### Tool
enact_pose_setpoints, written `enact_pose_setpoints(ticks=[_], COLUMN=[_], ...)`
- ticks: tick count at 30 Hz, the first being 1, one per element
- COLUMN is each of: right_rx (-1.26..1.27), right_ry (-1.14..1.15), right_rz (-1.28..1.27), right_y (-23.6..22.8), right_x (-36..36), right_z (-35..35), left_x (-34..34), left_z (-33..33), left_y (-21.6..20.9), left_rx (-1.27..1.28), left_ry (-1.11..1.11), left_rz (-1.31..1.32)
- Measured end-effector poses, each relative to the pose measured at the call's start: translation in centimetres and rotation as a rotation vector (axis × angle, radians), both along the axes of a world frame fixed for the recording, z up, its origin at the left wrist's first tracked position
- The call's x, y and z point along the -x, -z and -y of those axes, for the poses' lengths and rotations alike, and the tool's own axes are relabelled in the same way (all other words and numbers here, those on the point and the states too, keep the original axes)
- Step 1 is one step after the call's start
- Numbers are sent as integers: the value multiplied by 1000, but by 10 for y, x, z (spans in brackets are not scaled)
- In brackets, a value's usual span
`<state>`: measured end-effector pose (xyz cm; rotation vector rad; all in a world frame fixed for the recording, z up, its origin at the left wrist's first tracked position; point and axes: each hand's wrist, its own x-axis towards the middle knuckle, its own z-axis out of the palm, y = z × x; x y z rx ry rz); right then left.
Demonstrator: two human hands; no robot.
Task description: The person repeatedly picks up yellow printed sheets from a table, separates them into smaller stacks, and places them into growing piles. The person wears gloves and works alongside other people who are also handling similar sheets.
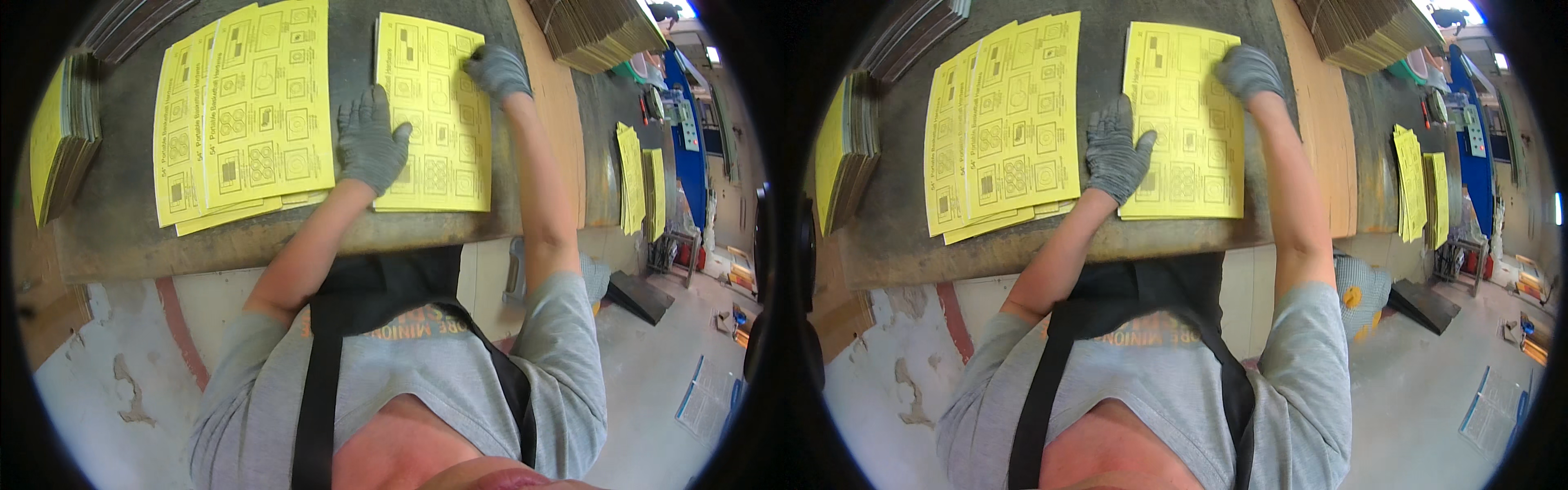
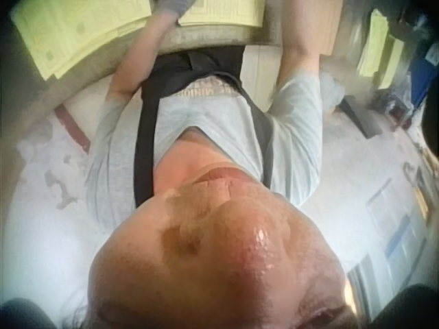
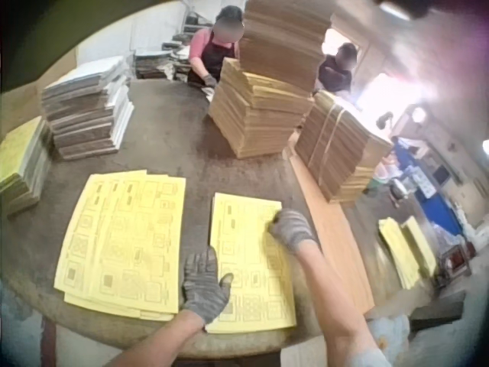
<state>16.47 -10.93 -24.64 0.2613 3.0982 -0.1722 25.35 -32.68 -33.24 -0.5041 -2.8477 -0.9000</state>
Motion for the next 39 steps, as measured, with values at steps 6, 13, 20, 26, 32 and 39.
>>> enact_pose_setpoints(ticks=[6,13,20,26,32,39], right_rx=[210,751,360,-391,431,764], right_ry=[47,279,183,-216,168,214], right_rz=[-318,-5,-42,111,-260,-14], right_y=[15,17,4,-5,-8,24], right_x=[-22,-25,-11,3,-86,-124], right_z=[0,-29,-6,38,26,21], left_x=[3,1,3,2,3,2], left_z=[1,-1,-1,-1,4,5], left_y=[0,-2,-4,-5,-6,-10], left_rx=[21,23,103,81,-32,57], left_ry=[-4,-25,-5,-6,-83,-73], left_rz=[0,4,86,67,10,18])
